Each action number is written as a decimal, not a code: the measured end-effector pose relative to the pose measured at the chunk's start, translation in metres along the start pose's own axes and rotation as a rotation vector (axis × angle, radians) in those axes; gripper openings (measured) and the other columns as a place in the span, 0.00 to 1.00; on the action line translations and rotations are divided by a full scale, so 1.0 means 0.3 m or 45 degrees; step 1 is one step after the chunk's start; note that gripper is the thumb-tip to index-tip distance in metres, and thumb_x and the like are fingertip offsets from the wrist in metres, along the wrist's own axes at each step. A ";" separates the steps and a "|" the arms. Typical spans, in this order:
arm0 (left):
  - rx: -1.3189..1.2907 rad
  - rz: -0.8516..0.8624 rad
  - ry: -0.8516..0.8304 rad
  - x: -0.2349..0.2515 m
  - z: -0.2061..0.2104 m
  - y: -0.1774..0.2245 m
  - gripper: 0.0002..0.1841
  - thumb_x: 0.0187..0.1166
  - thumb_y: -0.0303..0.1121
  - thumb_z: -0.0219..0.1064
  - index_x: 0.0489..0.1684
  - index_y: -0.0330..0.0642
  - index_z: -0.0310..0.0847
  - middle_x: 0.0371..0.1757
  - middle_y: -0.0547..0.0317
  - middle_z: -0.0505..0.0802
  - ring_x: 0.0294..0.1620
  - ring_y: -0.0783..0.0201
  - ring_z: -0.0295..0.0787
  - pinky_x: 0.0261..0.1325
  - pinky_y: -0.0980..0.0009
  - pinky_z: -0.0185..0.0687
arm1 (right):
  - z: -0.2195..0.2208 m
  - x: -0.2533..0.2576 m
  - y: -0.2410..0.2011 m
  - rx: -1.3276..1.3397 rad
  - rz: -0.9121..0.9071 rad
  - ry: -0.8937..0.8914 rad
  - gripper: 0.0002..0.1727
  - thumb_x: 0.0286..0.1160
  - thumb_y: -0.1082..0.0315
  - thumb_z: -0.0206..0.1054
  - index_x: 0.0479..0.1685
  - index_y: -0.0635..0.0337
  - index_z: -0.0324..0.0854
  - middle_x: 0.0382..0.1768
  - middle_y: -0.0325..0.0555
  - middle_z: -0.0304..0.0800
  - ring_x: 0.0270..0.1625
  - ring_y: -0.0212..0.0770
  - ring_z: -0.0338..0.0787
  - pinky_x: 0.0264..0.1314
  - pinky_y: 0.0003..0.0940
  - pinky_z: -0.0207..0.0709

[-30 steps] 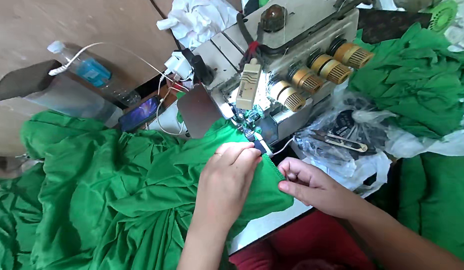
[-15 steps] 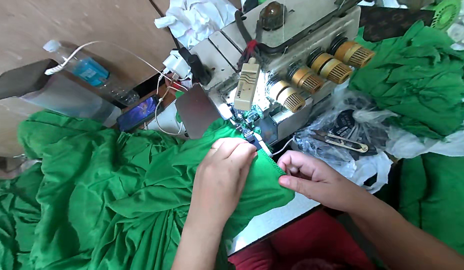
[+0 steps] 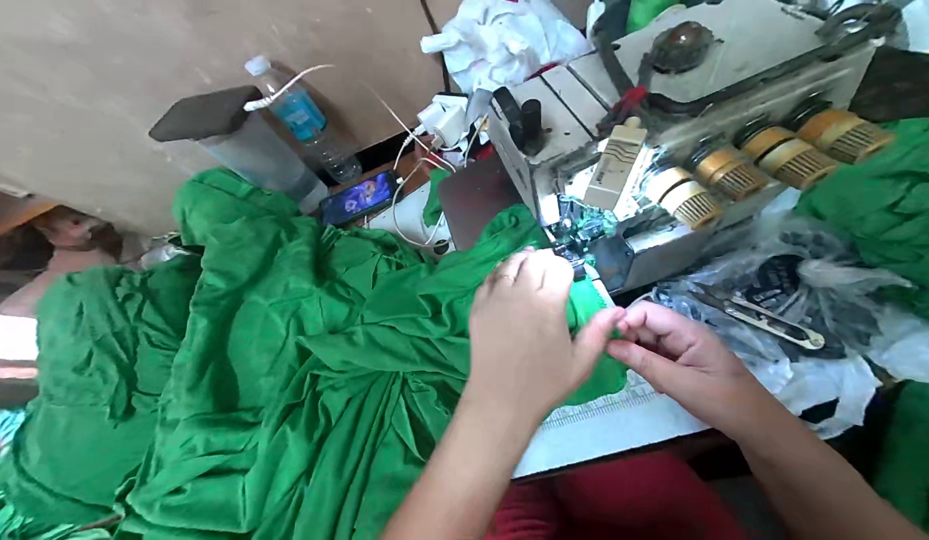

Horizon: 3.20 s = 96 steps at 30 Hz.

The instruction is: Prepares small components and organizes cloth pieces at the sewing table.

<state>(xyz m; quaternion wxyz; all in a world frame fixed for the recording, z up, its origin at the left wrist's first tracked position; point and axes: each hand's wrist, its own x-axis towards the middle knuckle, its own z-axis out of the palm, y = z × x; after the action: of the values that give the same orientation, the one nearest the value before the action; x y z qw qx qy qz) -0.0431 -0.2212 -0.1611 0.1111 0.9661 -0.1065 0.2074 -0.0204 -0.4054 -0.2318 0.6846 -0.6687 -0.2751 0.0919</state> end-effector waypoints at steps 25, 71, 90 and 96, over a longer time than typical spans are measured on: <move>-0.116 -0.205 0.129 -0.057 -0.028 -0.125 0.23 0.82 0.53 0.63 0.54 0.42 0.90 0.60 0.48 0.90 0.63 0.45 0.85 0.59 0.45 0.80 | -0.360 -0.151 0.025 -1.369 0.106 0.249 0.20 0.70 0.69 0.71 0.62 0.63 0.88 0.52 0.66 0.91 0.59 0.74 0.86 0.62 0.73 0.75; -0.489 -0.264 0.081 -0.219 -0.168 -0.101 0.17 0.92 0.41 0.52 0.54 0.36 0.78 0.34 0.59 0.90 0.32 0.71 0.87 0.38 0.75 0.84 | 0.162 0.128 -0.186 -1.328 -0.532 -0.205 0.25 0.91 0.51 0.48 0.37 0.58 0.84 0.21 0.46 0.83 0.23 0.48 0.88 0.20 0.45 0.77; -0.390 -0.184 0.177 -0.216 -0.193 -0.110 0.17 0.81 0.35 0.65 0.63 0.36 0.78 0.38 0.59 0.91 0.35 0.71 0.88 0.40 0.76 0.86 | 0.117 0.250 -0.265 -1.939 -0.424 -0.250 0.03 0.76 0.75 0.69 0.37 0.65 0.85 0.22 0.52 0.83 0.24 0.53 0.88 0.19 0.45 0.76; -0.257 -0.138 0.221 -0.233 -0.195 -0.137 0.10 0.84 0.37 0.64 0.45 0.44 0.89 0.37 0.63 0.93 0.38 0.69 0.90 0.44 0.72 0.87 | 0.070 0.215 -0.263 -1.829 -0.420 -0.241 0.09 0.83 0.66 0.66 0.35 0.62 0.84 0.22 0.50 0.82 0.22 0.54 0.88 0.18 0.49 0.76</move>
<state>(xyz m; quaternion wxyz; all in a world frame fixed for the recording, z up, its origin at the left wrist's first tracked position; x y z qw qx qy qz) -0.1170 -0.1556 -0.1457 0.2274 0.9328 -0.0645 0.2722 0.0037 -0.3625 -0.1402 0.0570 -0.8910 -0.4221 -0.1575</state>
